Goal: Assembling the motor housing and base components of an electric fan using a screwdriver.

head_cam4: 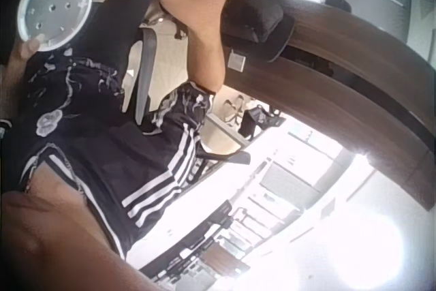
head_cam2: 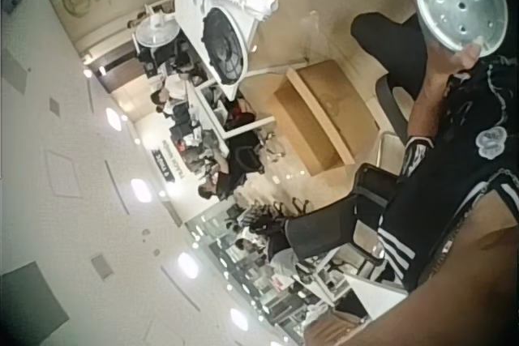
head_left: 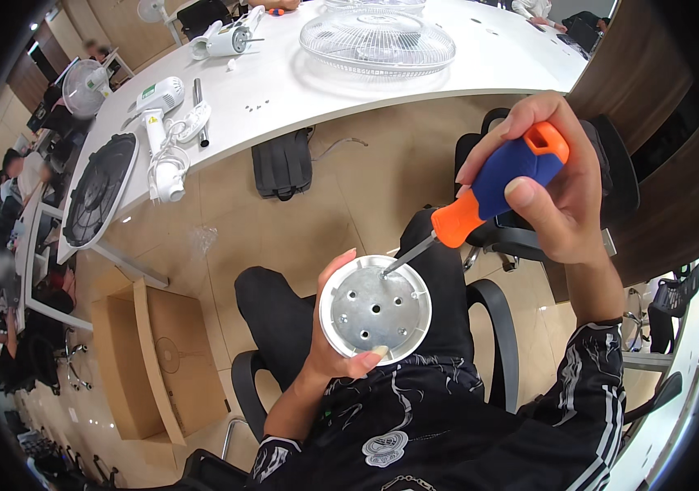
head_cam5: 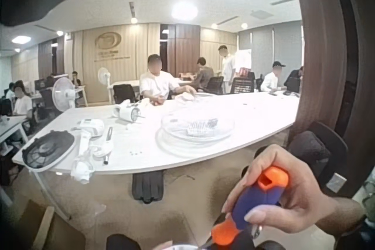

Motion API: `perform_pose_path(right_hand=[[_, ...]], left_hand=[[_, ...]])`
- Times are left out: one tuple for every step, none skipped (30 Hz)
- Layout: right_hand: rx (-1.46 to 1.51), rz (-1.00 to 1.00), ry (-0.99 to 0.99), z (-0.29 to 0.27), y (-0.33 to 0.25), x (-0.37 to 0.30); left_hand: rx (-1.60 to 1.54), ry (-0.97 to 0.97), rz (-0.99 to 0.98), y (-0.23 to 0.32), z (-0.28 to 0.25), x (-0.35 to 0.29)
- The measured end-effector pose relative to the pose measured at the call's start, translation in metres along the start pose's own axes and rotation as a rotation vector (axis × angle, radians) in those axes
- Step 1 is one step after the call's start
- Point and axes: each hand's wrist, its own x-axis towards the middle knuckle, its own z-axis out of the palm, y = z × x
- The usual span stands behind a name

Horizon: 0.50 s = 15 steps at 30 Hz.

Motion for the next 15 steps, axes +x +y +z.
perform_pose_path(right_hand=[[-0.007,-0.001,-0.012,0.000,0.000,0.002],[-0.012,-0.002,-0.028,0.001,-0.001,0.003],[-0.008,-0.005,-0.031,0.004,-0.001,0.005],[0.014,-0.004,-0.052,0.008,-0.001,0.008],[0.033,-0.001,-0.073,0.010,-0.001,0.009],[0.035,-0.004,-0.077,0.009,-0.002,0.011],[0.023,-0.007,-0.109,0.008,-0.005,0.014],[0.016,-0.011,-0.143,0.008,-0.008,0.017],[0.020,-0.015,-0.148,0.007,-0.009,0.019],[0.015,-0.041,-0.158,0.006,-0.011,0.022],[0.011,-0.070,-0.168,0.005,-0.011,0.024],[0.015,-0.075,-0.172,0.007,-0.011,0.025],[0.015,-0.070,-0.184,0.009,-0.011,0.026],[0.014,-0.061,-0.198,0.010,-0.010,0.028],[0.016,-0.062,-0.203,0.011,-0.008,0.029]], left_hand=[[0.014,-0.010,0.003,0.001,-0.001,0.000],[0.027,-0.016,0.007,0.002,-0.001,-0.001],[0.029,-0.012,0.010,0.003,-0.001,-0.001],[0.024,-0.008,0.012,0.004,0.000,-0.002],[0.018,-0.005,0.014,0.004,0.001,-0.001],[0.018,-0.002,0.017,0.003,0.001,-0.001],[0.033,-0.007,0.012,0.002,0.000,-0.001],[0.050,-0.008,0.006,0.003,-0.001,-0.002],[0.052,-0.002,0.009,0.004,-0.001,-0.003],[0.043,0.012,-0.003,0.005,0.000,-0.004],[0.036,0.026,-0.014,0.006,0.000,-0.005],[0.039,0.032,-0.009,0.007,0.000,-0.006],[0.040,0.035,-0.007,0.007,0.000,-0.007],[0.036,0.040,-0.008,0.006,-0.001,-0.008],[0.036,0.045,-0.006,0.005,-0.002,-0.008]])
